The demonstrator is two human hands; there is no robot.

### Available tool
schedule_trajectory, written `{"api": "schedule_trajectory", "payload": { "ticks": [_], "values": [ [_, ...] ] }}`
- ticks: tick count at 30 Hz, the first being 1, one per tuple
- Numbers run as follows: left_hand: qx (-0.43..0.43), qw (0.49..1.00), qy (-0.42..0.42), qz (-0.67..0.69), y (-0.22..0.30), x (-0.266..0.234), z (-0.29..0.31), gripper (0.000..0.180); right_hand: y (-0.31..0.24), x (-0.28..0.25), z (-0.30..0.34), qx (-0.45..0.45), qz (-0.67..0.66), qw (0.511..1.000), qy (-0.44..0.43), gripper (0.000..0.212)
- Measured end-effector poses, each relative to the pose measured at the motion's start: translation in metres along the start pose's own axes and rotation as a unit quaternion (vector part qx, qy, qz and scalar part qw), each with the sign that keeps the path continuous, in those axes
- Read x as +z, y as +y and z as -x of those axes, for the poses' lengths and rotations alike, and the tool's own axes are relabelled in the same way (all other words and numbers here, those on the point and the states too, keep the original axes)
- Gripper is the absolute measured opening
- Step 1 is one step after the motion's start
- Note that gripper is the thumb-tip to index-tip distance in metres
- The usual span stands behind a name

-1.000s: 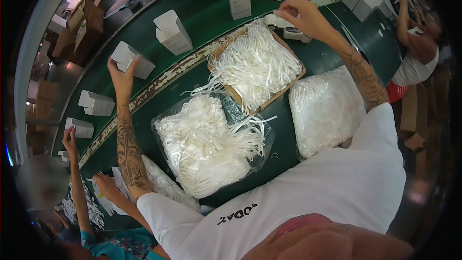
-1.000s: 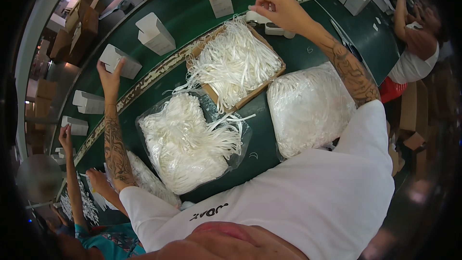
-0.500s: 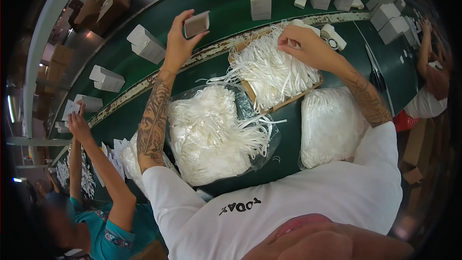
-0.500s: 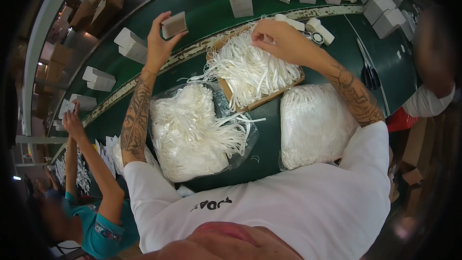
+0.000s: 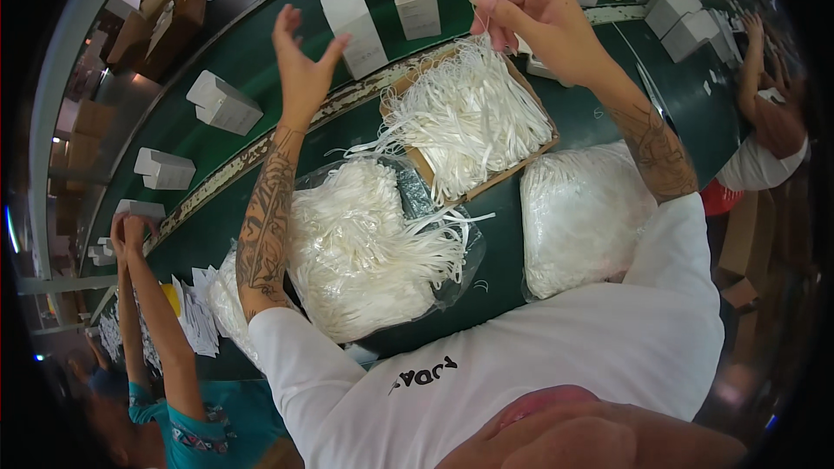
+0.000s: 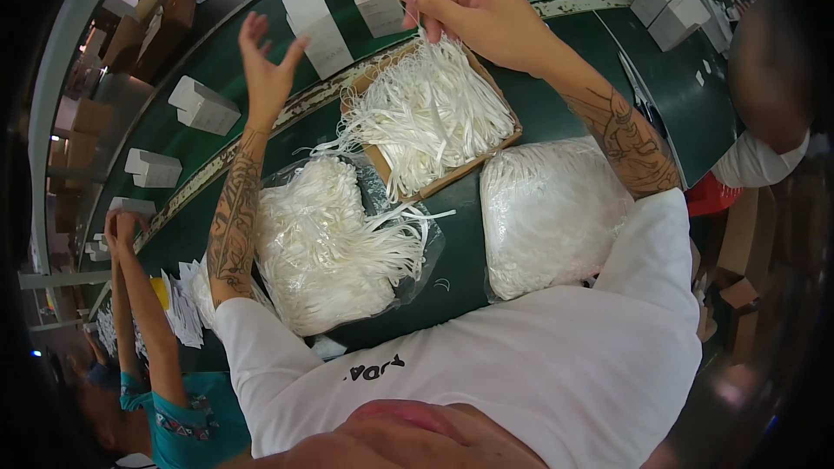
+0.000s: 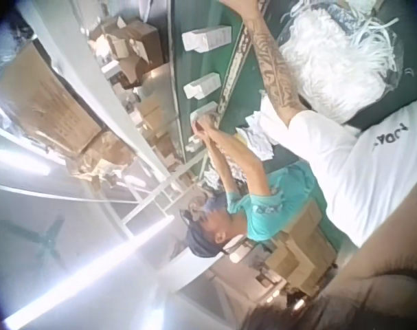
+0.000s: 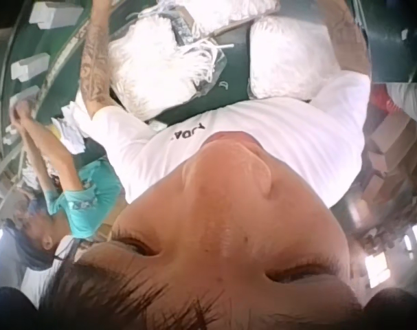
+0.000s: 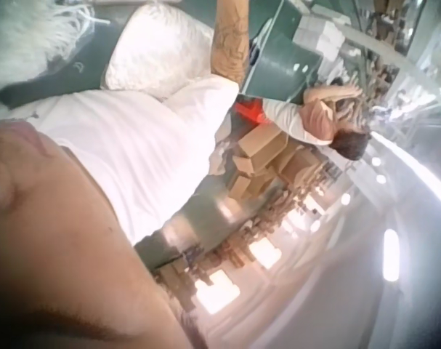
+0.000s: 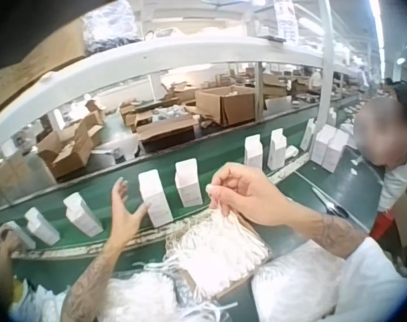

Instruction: Assembling and packaging handheld fans on a production line.

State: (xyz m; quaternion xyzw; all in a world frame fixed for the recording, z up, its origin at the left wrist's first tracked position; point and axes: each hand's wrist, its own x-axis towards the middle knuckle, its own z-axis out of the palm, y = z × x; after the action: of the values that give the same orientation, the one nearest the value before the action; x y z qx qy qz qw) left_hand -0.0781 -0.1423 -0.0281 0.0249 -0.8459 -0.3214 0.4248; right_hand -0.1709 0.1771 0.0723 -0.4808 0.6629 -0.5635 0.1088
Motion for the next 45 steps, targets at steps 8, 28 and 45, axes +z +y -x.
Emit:
{"api": "schedule_trajectory", "payload": {
  "ticks": [8, 28, 45],
  "values": [
    [-0.028, 0.928, -0.267, 0.260, 0.135, 0.034, 0.022, 0.040, -0.027, 0.007, -0.012, 0.050, -0.134, 0.989, 0.024, 0.010],
    [-0.139, 0.924, -0.223, 0.276, 0.103, -0.033, 0.009, 0.023, 0.020, 0.028, -0.023, 0.040, -0.005, 0.996, -0.082, 0.022],
    [-0.173, 0.923, -0.201, 0.278, 0.064, -0.129, -0.021, 0.026, 0.029, 0.115, -0.069, 0.017, 0.194, 0.956, -0.219, 0.036]
  ]
}}
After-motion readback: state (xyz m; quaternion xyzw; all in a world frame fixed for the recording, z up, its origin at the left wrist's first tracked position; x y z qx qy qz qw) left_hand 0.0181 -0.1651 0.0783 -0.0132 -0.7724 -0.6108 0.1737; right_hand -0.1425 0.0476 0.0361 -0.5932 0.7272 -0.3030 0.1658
